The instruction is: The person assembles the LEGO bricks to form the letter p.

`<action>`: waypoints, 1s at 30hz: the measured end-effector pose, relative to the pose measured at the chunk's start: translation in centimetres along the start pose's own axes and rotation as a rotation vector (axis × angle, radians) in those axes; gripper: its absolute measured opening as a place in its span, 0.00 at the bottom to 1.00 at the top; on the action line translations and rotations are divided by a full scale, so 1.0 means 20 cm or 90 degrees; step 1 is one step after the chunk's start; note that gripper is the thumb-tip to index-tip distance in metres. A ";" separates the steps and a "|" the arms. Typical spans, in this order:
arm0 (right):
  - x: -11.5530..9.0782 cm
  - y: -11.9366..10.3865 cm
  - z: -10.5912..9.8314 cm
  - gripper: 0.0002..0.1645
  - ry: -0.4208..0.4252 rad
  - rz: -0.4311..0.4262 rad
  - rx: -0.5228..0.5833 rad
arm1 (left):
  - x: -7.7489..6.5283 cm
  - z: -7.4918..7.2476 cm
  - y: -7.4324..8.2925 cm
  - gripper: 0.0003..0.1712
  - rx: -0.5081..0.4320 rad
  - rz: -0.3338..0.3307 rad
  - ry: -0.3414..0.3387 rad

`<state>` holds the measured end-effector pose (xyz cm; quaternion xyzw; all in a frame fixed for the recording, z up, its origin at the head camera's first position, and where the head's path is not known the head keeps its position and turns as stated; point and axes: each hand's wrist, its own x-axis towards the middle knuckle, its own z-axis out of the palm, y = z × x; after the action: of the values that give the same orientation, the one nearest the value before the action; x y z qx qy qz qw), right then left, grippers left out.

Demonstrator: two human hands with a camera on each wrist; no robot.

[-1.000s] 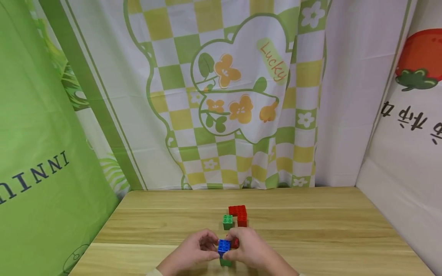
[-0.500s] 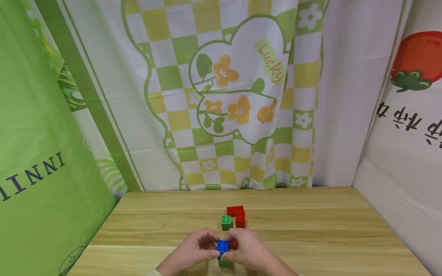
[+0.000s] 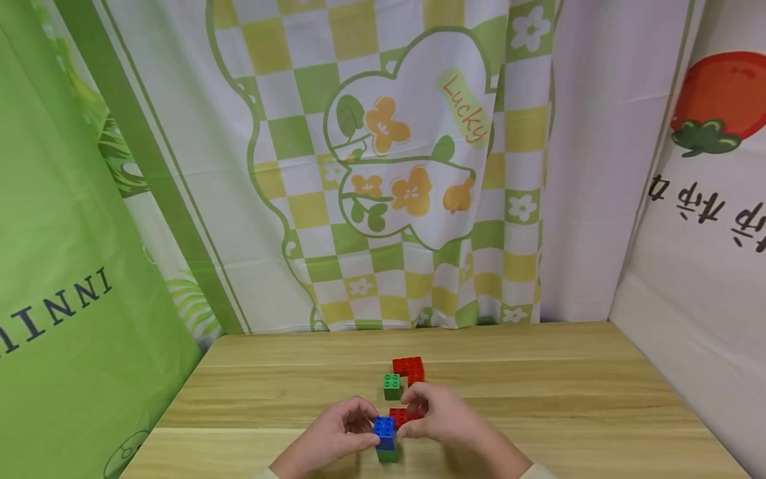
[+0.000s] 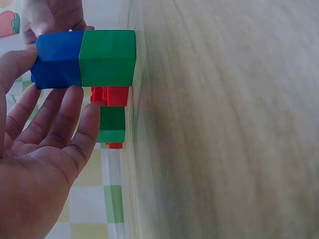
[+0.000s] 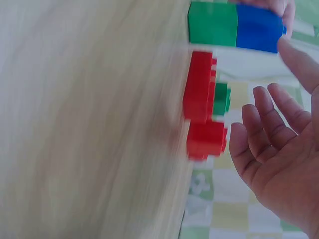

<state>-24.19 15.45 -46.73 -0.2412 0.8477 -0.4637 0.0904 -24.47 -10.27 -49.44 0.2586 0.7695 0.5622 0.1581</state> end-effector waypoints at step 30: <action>0.06 0.11 0.01 0.23 -0.016 0.079 -0.156 | 0.01 0.00 0.01 0.14 -0.006 -0.042 0.000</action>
<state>-25.82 15.79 -48.64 -0.2035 0.9100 -0.3472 0.0995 -24.49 -10.13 -49.28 0.2325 0.7750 0.5602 0.1774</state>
